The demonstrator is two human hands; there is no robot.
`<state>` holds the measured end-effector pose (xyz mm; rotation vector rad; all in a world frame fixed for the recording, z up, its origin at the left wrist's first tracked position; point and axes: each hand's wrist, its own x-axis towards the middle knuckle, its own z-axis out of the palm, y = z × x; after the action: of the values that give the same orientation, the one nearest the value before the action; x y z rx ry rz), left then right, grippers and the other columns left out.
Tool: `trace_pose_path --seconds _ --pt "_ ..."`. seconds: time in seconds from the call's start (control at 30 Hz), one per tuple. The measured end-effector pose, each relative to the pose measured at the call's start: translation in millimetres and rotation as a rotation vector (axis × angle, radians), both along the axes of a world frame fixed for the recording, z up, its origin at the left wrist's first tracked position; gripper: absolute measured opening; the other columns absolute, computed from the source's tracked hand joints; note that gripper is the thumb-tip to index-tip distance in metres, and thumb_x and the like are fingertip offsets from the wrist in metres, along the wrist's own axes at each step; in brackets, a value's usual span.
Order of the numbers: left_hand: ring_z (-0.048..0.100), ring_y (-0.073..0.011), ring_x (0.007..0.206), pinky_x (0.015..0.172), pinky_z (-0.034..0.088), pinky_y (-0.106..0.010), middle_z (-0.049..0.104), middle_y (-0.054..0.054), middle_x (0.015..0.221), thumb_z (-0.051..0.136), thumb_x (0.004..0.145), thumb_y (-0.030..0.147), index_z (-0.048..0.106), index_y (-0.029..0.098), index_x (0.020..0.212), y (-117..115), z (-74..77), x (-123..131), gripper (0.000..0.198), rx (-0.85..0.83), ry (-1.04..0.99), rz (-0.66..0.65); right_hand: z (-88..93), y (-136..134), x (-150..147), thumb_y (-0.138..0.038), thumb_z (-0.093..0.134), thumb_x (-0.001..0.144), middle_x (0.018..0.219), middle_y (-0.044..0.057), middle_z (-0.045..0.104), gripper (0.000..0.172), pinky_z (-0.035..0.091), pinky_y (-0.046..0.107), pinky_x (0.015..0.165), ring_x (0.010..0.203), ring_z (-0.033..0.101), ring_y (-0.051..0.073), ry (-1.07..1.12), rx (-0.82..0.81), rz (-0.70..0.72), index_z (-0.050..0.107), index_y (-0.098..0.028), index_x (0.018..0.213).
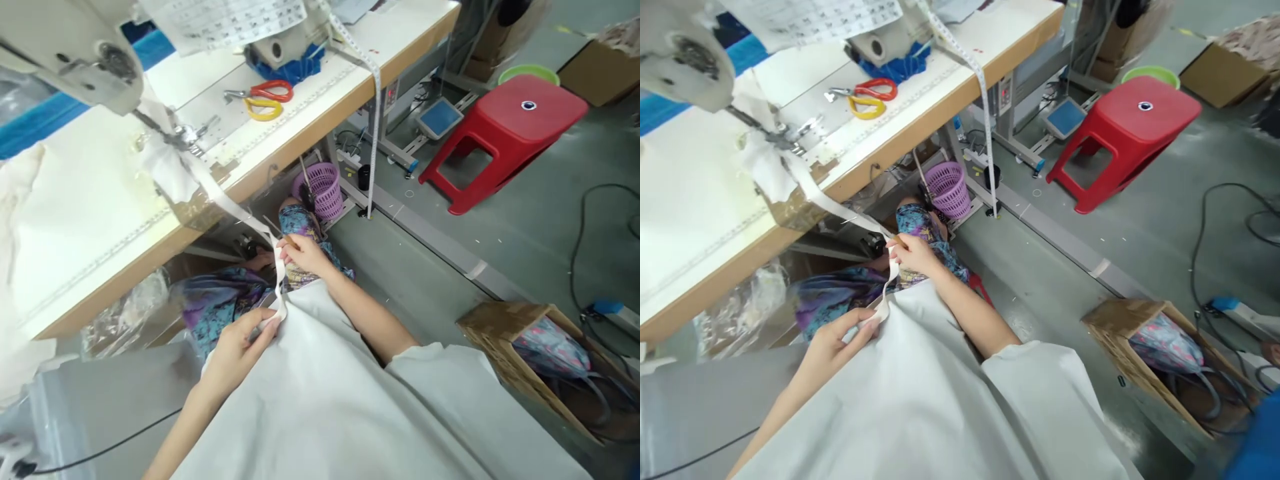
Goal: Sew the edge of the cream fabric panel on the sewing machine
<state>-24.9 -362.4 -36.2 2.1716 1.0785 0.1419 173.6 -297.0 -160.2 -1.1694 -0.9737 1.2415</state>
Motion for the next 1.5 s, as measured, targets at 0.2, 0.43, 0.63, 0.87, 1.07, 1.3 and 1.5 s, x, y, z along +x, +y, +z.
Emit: trace_pose_path --seconds 0.2,0.43,0.63,0.87,1.07,1.3,1.5 --pt "0.062 -0.0137 0.068 0.065 0.046 -0.022 0.070 0.000 0.077 0.050 0.097 0.043 0.069 0.019 0.092 1 -2.2 -2 0.031 0.032 -0.080 -0.031 1.9 -7 2 -0.008 0.048 0.089 0.068 -0.004 0.067 0.018 0.051 0.015 0.054 0.052 0.061 0.007 0.018 0.011 -0.052 0.063 -0.017 0.093" --pt "0.063 -0.0137 0.072 0.069 0.046 -0.023 0.071 0.000 0.083 0.049 0.099 0.041 0.067 0.019 0.095 0 -13.4 -11 0.028 0.014 -0.162 -0.041 4.5 -11 -2 -0.015 0.052 0.085 0.064 -0.005 0.064 0.014 0.050 0.018 0.053 0.049 0.058 0.008 -0.060 0.027 -0.074 0.064 -0.019 0.089" --pt "0.066 -0.0170 0.080 0.072 0.050 -0.027 0.072 -0.003 0.092 0.045 0.099 0.042 0.062 0.020 0.122 2 -26.0 -22 0.036 0.010 -0.212 0.011 10.1 -15 -9 -0.032 0.051 0.085 0.063 -0.004 0.061 0.019 0.045 0.021 0.050 0.048 0.053 0.010 -0.182 0.079 -0.099 0.063 -0.019 0.092" --pt "0.065 -0.0236 0.110 0.097 0.052 -0.036 0.069 -0.012 0.117 0.041 0.098 0.040 0.067 0.019 0.117 40 -52.1 -33 0.038 0.088 -0.296 0.089 51.3 -18 -2 -0.043 0.047 0.090 0.069 0.001 0.064 0.033 0.048 0.029 0.059 0.058 0.058 0.017 -0.466 0.217 -0.234 0.065 -0.017 0.100" --pt "0.067 -0.0203 0.104 0.091 0.056 -0.030 0.069 -0.008 0.117 0.046 0.098 0.048 0.066 0.023 0.120 81 6.5 -43 0.039 -0.159 -0.439 0.070 138.6 34 51 -0.036 0.032 0.101 0.124 0.015 0.069 0.046 0.053 0.038 0.091 0.108 0.068 0.026 -0.954 0.249 -0.263 0.051 -0.015 0.138" --pt "0.067 -0.0223 0.098 0.086 0.057 -0.035 0.069 -0.011 0.111 0.040 0.099 0.043 0.064 0.016 0.117 199 75.6 -11 0.040 0.371 -0.233 0.183 179.0 151 55 -0.013 0.038 0.093 0.129 0.014 0.067 0.053 0.055 0.036 0.087 0.112 0.066 0.028 -1.447 0.208 -0.176 0.054 -0.019 0.143" --pt "0.055 -0.0405 0.118 0.095 0.050 -0.054 0.061 -0.023 0.124 0.054 0.094 0.036 0.062 0.005 0.116 283 70.9 18 0.039 0.605 0.054 0.256 175.9 193 49 -0.020 0.045 0.097 0.113 0.015 0.065 0.043 0.052 0.033 0.065 0.087 0.069 0.028 -1.623 0.252 -0.141 0.064 -0.020 0.135"
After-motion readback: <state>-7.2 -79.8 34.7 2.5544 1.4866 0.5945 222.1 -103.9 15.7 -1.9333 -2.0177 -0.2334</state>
